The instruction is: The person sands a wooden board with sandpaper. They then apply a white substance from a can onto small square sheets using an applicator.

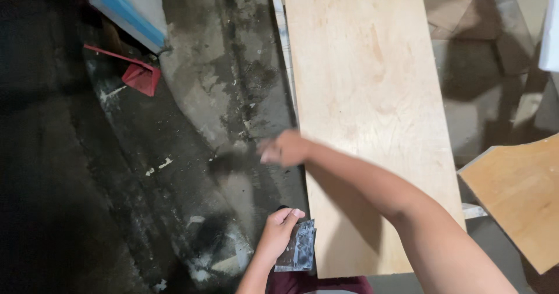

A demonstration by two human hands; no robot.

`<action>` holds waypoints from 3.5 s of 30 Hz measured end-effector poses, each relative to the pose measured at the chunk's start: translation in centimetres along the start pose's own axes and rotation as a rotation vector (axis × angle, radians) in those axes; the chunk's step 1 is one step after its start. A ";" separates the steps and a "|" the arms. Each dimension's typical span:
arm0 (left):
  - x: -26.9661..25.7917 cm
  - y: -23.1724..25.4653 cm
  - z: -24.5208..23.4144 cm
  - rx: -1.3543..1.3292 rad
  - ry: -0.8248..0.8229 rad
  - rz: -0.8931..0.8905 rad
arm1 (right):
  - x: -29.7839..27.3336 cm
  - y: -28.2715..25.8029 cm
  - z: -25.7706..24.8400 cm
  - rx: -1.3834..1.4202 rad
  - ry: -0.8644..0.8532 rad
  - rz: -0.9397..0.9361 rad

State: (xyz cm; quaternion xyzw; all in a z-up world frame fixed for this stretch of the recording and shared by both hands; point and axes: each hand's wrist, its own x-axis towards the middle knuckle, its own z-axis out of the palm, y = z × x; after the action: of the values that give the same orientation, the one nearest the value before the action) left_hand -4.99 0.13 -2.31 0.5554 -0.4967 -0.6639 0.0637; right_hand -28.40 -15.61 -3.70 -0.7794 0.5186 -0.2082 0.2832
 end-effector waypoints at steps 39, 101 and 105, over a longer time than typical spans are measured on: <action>0.2 -5.5 -7.0 0.291 -0.041 -0.180 | -22.1 -0.5 1.9 0.094 0.630 0.512; 1.9 0.0 -5.4 -0.098 0.016 -0.021 | -37.1 -9.7 10.1 -0.576 0.394 1.824; 3.1 0.9 -3.6 -0.086 -0.009 -0.006 | -28.6 -16.5 12.0 0.123 0.239 0.802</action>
State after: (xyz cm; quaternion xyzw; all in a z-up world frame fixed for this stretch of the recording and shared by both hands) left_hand -3.68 -4.40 -3.38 0.5507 -0.4664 -0.6871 0.0834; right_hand -20.27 18.57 -2.78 -0.4677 0.7968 -0.2010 0.3255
